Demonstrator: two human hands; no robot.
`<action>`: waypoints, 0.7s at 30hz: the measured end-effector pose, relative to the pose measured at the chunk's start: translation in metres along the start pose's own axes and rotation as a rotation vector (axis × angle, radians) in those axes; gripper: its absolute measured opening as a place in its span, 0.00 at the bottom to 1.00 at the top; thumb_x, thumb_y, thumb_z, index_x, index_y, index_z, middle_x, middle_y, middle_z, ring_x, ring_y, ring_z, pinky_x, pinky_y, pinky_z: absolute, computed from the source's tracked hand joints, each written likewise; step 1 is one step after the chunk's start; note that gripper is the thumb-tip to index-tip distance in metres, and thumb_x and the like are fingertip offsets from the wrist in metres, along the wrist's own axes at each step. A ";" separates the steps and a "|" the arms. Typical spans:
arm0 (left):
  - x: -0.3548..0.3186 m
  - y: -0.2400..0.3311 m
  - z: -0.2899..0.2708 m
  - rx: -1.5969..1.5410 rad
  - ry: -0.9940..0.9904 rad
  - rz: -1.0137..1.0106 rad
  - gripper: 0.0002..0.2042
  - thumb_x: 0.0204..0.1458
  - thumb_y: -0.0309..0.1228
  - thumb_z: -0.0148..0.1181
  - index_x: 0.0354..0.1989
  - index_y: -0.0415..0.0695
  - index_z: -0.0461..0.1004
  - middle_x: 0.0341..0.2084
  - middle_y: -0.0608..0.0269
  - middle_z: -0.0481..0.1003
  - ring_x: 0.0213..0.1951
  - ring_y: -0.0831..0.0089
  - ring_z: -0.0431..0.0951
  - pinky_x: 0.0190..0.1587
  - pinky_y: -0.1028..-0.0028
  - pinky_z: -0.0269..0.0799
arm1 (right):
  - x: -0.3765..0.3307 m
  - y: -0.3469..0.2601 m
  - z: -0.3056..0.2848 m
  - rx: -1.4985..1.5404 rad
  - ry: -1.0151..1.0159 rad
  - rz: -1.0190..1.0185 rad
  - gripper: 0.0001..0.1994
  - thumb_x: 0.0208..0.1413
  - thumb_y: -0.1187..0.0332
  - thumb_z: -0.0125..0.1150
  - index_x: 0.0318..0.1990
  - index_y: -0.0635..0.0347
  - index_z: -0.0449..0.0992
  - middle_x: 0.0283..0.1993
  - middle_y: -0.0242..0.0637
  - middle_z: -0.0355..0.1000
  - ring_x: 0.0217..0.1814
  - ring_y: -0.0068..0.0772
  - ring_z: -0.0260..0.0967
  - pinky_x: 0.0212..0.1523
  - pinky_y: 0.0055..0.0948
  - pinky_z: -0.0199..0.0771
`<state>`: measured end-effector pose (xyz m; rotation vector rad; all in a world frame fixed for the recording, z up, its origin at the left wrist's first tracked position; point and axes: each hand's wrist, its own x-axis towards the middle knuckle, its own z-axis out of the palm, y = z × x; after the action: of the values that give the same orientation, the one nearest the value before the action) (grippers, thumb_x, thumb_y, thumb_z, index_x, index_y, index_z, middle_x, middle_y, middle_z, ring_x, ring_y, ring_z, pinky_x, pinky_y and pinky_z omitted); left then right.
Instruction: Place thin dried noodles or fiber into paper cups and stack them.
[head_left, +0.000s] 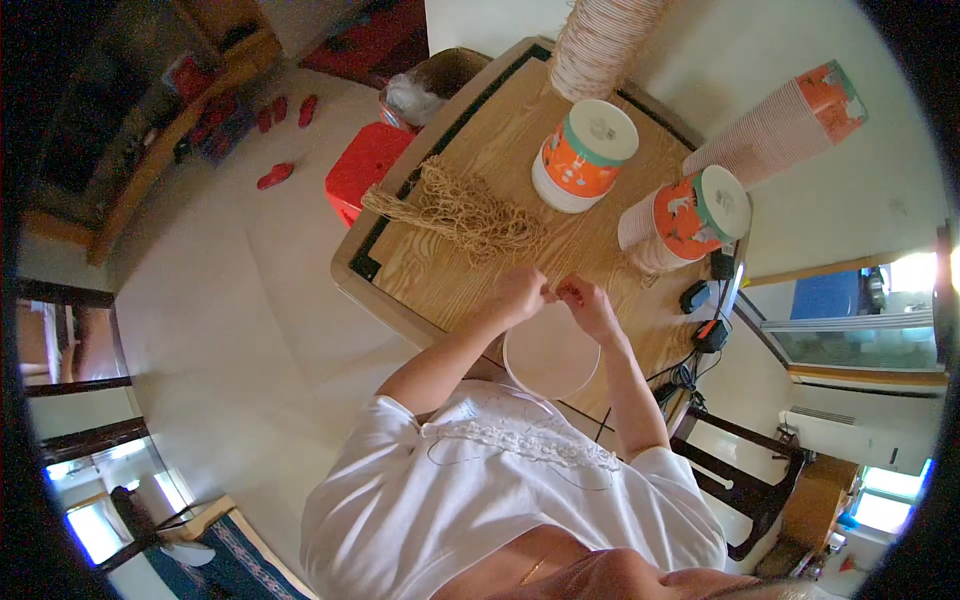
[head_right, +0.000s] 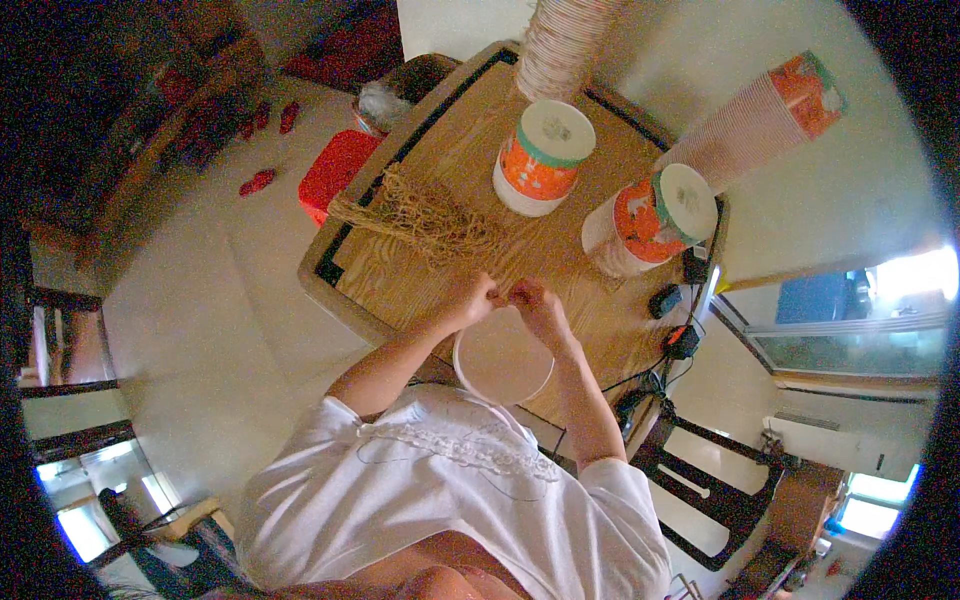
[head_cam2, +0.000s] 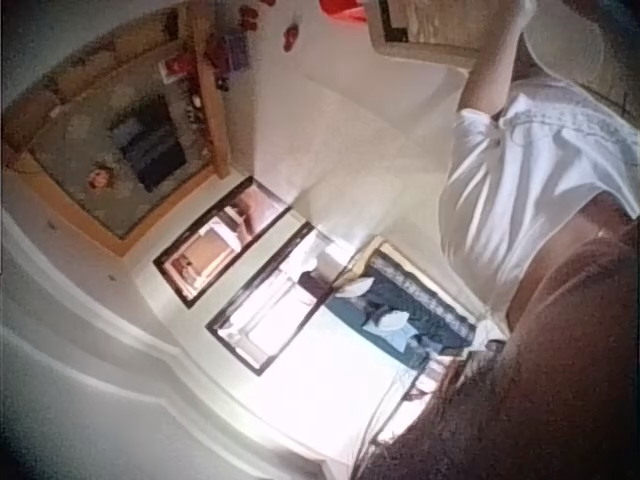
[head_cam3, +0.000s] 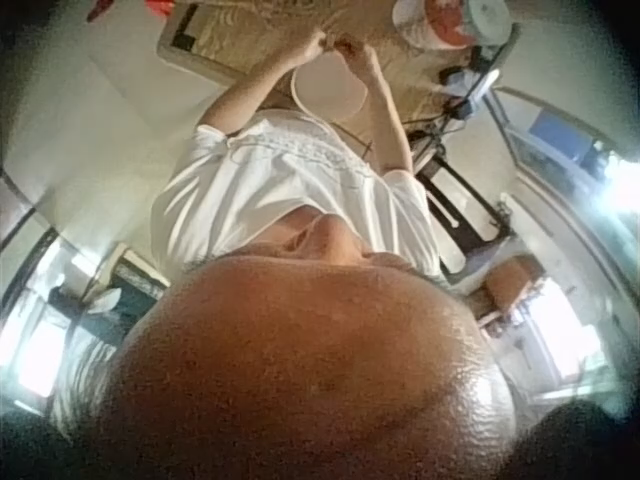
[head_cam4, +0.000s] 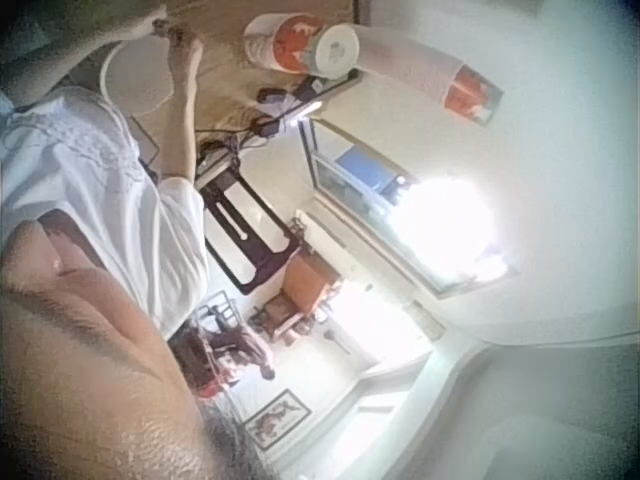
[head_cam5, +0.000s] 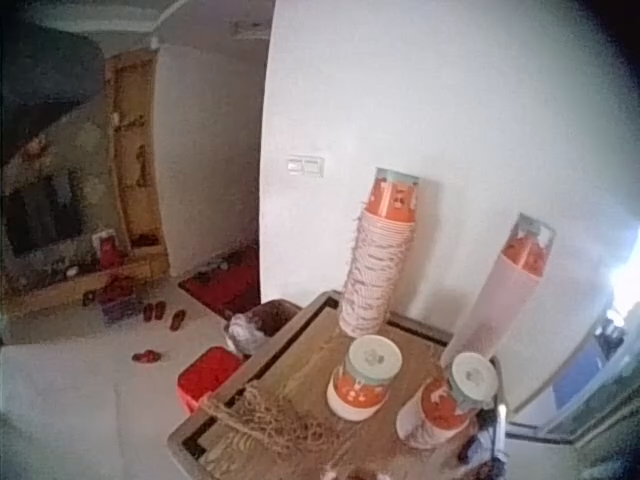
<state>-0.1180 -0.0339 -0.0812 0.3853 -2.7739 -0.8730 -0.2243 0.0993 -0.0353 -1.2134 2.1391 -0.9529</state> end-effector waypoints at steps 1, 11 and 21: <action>0.000 -0.005 0.006 -0.279 -0.070 -0.133 0.12 0.41 0.37 0.59 0.27 0.40 0.76 0.23 0.51 0.74 0.25 0.61 0.74 0.29 0.65 0.68 | 0.000 0.000 0.000 -0.008 -0.004 -0.001 0.05 0.49 0.70 0.52 0.31 0.61 0.71 0.29 0.45 0.69 0.32 0.45 0.69 0.31 0.35 0.67; -0.028 -0.022 0.026 -1.098 -0.256 -0.516 0.12 0.43 0.34 0.62 0.34 0.41 0.76 0.27 0.63 0.76 0.29 0.75 0.73 0.35 0.74 0.69 | -0.003 -0.010 0.018 0.035 -0.033 -0.089 0.03 0.49 0.77 0.50 0.32 0.63 0.68 0.24 0.37 0.67 0.27 0.25 0.66 0.29 0.24 0.66; -0.044 0.012 -0.004 -1.045 -0.092 -0.596 0.12 0.43 0.35 0.60 0.32 0.40 0.76 0.24 0.61 0.75 0.26 0.74 0.73 0.30 0.73 0.70 | 0.018 -0.018 0.018 -0.204 -0.220 0.101 0.13 0.55 0.63 0.46 0.29 0.67 0.66 0.22 0.44 0.63 0.25 0.35 0.62 0.29 0.32 0.63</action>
<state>-0.0773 -0.0125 -0.0763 0.9498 -1.8447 -2.2888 -0.2106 0.0713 -0.0347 -1.2291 2.1351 -0.5409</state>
